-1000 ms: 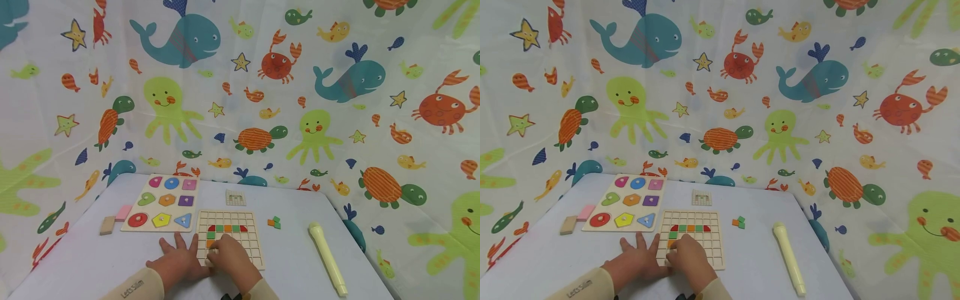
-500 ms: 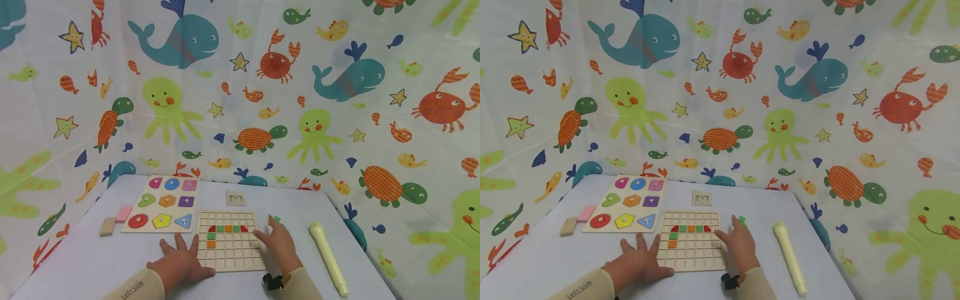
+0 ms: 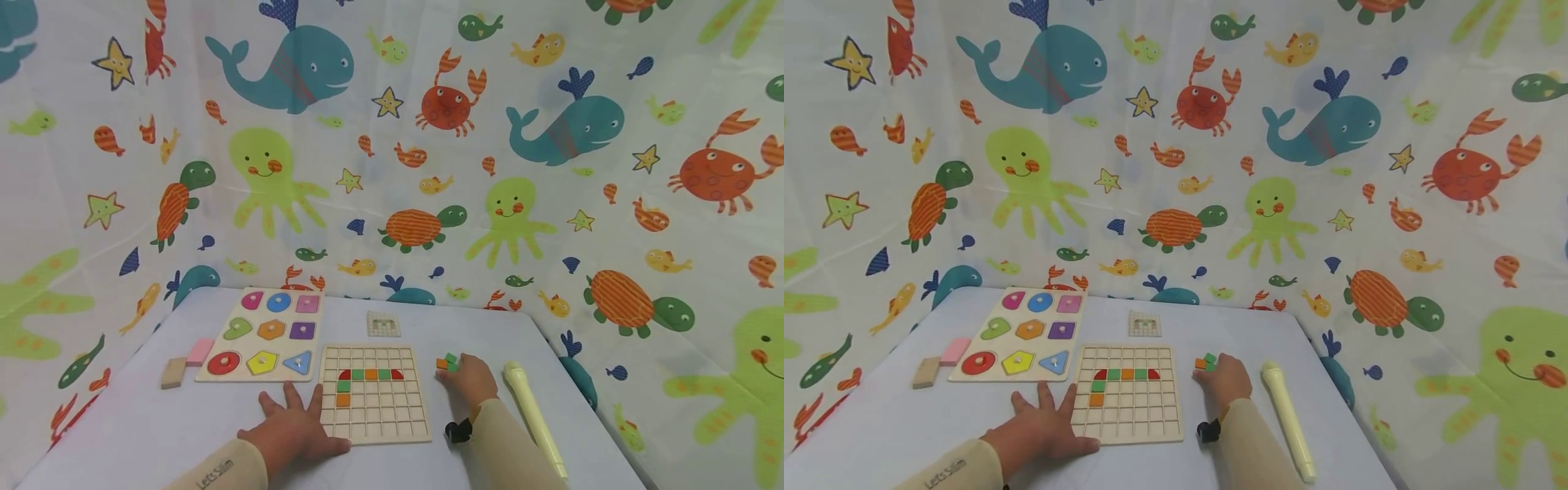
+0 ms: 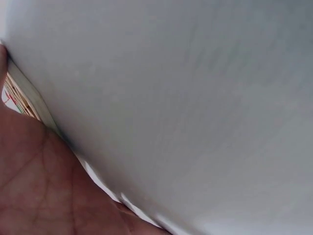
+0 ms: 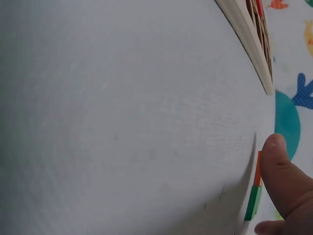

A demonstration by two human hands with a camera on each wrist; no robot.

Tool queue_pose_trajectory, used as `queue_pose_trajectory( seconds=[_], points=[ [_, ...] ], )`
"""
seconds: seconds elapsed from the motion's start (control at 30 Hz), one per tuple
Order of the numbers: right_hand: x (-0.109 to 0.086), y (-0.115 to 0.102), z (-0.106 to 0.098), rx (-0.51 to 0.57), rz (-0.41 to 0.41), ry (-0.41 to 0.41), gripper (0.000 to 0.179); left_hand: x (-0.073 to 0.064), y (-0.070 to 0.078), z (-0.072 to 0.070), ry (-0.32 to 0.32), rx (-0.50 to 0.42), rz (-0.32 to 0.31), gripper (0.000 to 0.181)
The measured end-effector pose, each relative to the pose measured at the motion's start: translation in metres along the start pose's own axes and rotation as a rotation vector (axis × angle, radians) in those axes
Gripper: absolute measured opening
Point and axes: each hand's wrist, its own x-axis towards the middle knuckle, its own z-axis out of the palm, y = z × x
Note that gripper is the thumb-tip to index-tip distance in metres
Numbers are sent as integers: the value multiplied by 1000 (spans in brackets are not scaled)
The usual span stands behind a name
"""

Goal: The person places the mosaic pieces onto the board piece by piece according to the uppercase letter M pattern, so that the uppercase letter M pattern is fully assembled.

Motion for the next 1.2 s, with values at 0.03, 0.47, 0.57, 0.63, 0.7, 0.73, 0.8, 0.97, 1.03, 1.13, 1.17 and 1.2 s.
queue_pose_trajectory(
  seconds=[0.03,0.47,0.57,0.63,0.7,0.73,0.8,0.97,1.03,1.13,1.17,1.2],
  points=[
    [1,-1,1,-7,9,0,85,0,0,0,-2,-1,-1,129],
    [3,-3,1,-9,5,53,52,0,1,1,10,1,7,128],
    [1,-3,1,-4,-7,58,47,0,1,2,7,2,5,128],
    [2,-3,1,-12,-17,66,46,0,1,2,5,3,2,128],
    [2,-3,1,-18,-24,72,45,0,1,2,3,6,1,128],
    [3,-3,2,-21,-26,76,45,0,1,3,3,7,1,128],
    [3,-2,2,-19,-32,77,43,0,0,3,4,12,3,128],
    [5,-1,3,-35,-55,81,39,1,0,4,5,13,3,128],
    [6,-1,3,-41,-58,83,38,2,0,3,3,9,2,129],
    [7,0,3,-25,-60,82,36,2,0,2,2,5,-3,129],
    [7,-1,3,-16,-60,81,35,1,0,2,2,4,-4,129],
    [7,-1,3,-7,-62,80,34,1,1,1,1,2,-4,130]
  ],
)
